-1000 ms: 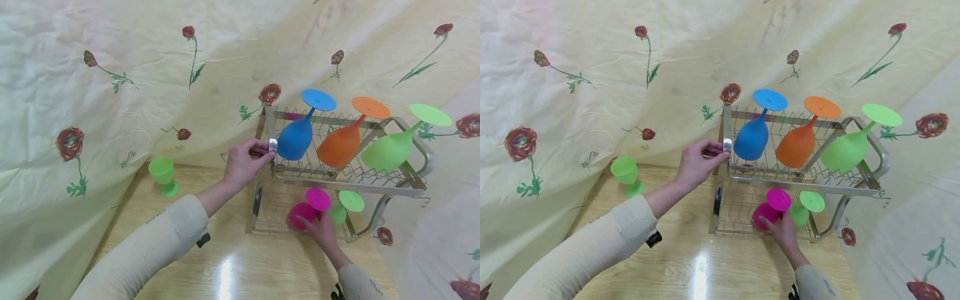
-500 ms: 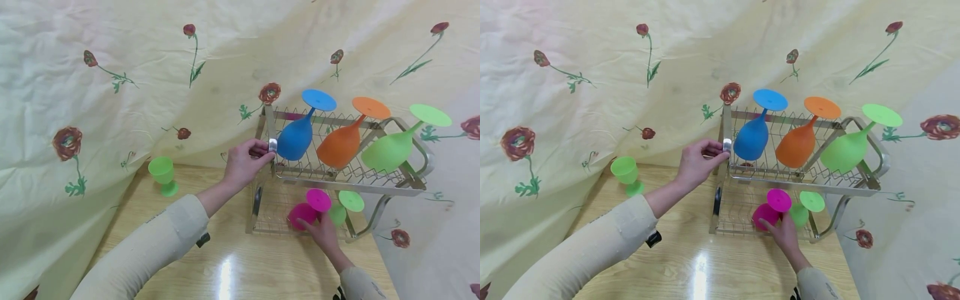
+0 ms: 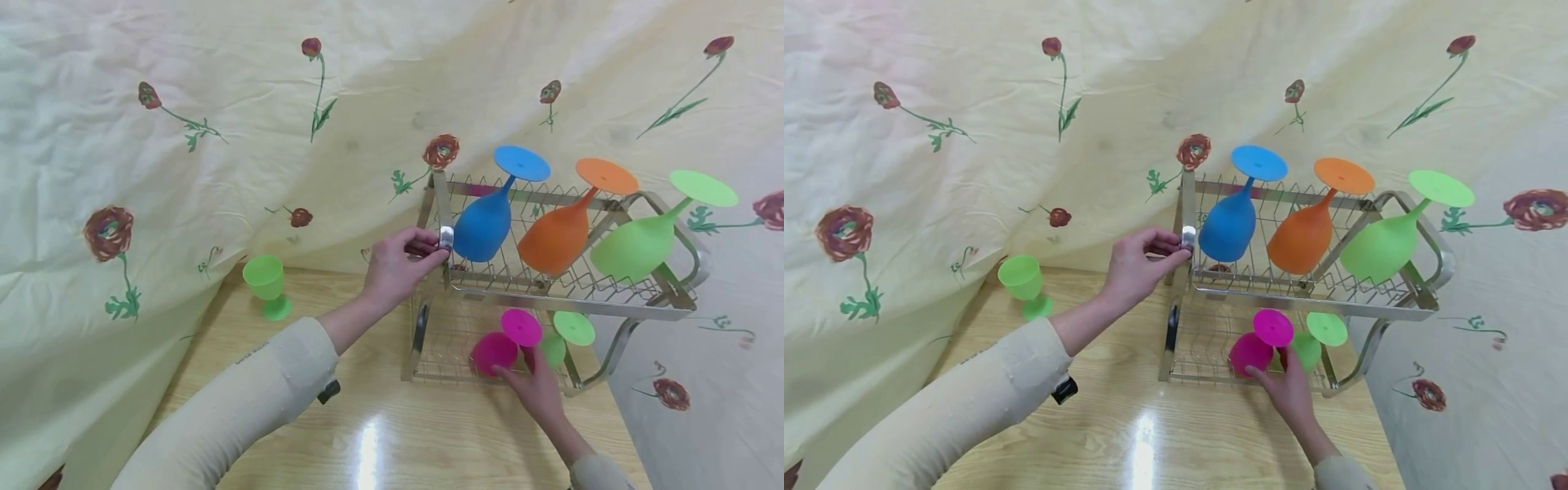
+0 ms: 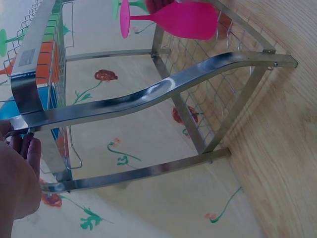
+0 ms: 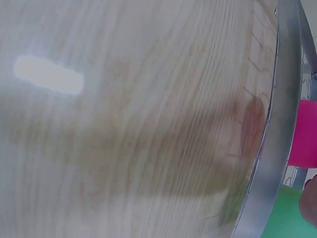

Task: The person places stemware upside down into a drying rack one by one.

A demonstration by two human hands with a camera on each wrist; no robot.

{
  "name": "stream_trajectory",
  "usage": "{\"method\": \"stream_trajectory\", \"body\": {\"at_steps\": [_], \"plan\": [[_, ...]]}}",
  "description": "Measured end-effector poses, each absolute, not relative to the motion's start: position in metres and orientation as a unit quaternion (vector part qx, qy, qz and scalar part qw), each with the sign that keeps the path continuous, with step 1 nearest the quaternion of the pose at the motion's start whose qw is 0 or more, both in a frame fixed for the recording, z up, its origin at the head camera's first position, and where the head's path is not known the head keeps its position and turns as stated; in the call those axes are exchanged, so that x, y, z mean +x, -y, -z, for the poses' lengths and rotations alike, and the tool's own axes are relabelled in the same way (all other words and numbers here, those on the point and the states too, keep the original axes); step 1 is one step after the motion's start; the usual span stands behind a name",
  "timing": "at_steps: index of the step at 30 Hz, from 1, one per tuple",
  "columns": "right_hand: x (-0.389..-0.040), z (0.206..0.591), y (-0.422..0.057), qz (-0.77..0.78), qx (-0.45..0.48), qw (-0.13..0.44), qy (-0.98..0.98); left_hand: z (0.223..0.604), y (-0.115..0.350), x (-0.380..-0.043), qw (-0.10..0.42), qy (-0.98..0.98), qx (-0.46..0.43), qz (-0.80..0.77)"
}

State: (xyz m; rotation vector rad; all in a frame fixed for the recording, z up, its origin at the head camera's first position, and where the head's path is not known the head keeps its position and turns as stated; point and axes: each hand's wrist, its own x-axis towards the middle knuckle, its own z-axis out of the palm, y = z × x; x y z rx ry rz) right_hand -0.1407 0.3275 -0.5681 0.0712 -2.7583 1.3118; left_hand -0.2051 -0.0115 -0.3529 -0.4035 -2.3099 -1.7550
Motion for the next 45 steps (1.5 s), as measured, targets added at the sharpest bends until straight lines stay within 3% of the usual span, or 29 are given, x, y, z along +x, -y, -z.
{"method": "stream_trajectory", "body": {"at_steps": [9,20,28,35,45], "plan": [[-0.109,0.558,-0.317,-0.465,0.032,0.054,0.883,0.366,0.041,-0.204,0.108,0.795,-0.141,0.581],[-0.079,0.545,-0.284,-0.474,0.034,0.034,0.879,0.407,0.144,-0.197,0.120,0.825,-0.051,0.549],[-0.083,0.540,-0.256,-0.487,0.080,0.017,0.870,0.439,0.214,-0.193,0.173,0.881,0.040,0.438],[-0.087,0.541,-0.238,-0.513,0.113,0.026,0.850,0.458,0.240,-0.194,0.159,0.900,0.093,0.394],[-0.081,0.546,-0.221,-0.542,0.116,-0.004,0.832,0.496,0.261,-0.201,0.131,0.890,0.155,0.409]]}}
